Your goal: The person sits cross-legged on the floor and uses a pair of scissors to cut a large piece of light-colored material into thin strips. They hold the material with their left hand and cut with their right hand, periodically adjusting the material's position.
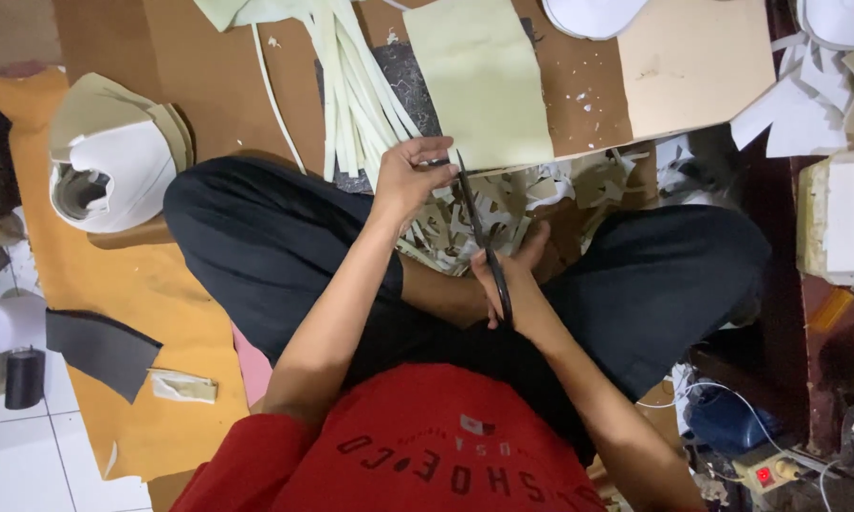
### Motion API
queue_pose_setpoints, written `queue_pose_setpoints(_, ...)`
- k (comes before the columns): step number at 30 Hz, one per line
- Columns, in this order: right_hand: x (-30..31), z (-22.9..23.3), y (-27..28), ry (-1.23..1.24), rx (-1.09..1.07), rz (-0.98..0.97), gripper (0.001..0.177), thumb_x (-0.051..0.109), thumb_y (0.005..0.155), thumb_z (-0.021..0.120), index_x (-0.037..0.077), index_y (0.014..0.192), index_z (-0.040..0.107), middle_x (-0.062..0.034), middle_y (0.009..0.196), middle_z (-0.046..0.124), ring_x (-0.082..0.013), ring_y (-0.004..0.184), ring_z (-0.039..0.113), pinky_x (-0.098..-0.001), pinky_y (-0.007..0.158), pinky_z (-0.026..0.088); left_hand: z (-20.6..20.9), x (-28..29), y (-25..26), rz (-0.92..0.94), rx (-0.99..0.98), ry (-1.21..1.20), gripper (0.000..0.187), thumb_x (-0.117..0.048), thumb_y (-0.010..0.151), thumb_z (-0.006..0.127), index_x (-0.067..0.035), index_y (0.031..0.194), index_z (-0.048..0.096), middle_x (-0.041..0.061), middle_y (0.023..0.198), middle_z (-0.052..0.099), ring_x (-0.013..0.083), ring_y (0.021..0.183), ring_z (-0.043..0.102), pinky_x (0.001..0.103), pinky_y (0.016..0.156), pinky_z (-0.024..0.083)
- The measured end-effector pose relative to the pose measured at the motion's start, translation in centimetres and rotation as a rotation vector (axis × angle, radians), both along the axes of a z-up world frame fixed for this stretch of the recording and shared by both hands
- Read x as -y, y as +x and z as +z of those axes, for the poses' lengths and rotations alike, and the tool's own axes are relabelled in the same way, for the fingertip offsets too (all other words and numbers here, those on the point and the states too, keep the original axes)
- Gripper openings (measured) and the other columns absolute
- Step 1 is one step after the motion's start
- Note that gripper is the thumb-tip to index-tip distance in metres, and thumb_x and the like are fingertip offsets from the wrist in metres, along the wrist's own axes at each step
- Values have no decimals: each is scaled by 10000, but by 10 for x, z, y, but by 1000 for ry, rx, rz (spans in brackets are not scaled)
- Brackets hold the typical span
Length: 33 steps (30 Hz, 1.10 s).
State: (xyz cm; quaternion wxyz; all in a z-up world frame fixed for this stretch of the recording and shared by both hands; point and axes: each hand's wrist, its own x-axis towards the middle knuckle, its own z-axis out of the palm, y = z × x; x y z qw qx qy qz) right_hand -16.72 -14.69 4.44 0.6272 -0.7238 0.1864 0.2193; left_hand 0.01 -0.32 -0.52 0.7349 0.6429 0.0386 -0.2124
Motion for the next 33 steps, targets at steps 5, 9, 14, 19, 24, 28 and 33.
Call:
queue_pose_setpoints(5, 2, 2, 1, 6, -68, 42, 768, 674, 991, 442, -6, 709, 660, -260, 556, 691, -382, 471, 714, -444, 402, 584, -3, -1, 1, -4, -15, 41, 459, 41, 774, 845, 35, 1213, 709, 257, 1094, 717, 188, 836, 749, 321, 740, 704)
queue_pose_setpoints(9, 0, 3, 0, -20, -90, 4, 657, 626, 986, 518, -7, 893, 670, -244, 507, 648, -363, 408, 678, -406, 358, 552, -2, 0, 1, 7, -27, 40, 464, 49, 767, 852, 45, 1207, 707, 263, 1086, 720, 199, 842, 750, 327, 737, 704)
queue_pose_setpoints(14, -5, 15, 2, -134, -136, 1, 675, 691, 982, 473, 62, 805, 642, -160, 441, 630, -276, 366, 679, -298, 339, 508, 19, 5, 1, 11, 40, 127, 479, 10, 753, 858, 18, 1210, 715, 244, 1130, 709, 168, 873, 718, 302, 746, 691)
queue_pose_setpoints(19, 20, -37, 0, 48, -139, 54, 630, 642, 993, 493, 56, 845, 668, -203, 503, 649, -345, 439, 694, -386, 388, 537, 15, 11, 4, 28, 48, 166, 404, -28, 796, 823, 24, 1185, 726, 252, 1113, 723, 194, 866, 744, 317, 725, 692)
queue_pose_setpoints(24, 50, -84, 8, 765, -89, 294, 585, 518, 1029, 525, 22, 749, 657, -347, 696, 732, -532, 636, 738, -608, 568, 607, 16, 10, 0, 29, 30, 163, 390, -15, 791, 815, -3, 1174, 741, 227, 1097, 727, 161, 854, 727, 297, 721, 694)
queue_pose_setpoints(28, 28, -84, 10, 271, -103, 54, 789, 640, 1025, 371, -41, 706, 611, -350, 547, 634, -492, 445, 653, -577, 385, 555, 14, 9, 3, 42, -2, 142, 426, -22, 781, 827, 19, 1193, 726, 222, 1124, 731, 134, 848, 697, 273, 737, 676)
queue_pose_setpoints(33, 16, -46, 14, 89, -91, 43, 850, 720, 999, 339, 41, 540, 565, -257, 454, 615, -374, 351, 647, -400, 308, 527, 8, 11, 6, 45, -26, 140, 445, -52, 770, 858, 8, 1192, 729, 212, 1124, 739, 121, 849, 700, 272, 741, 680)
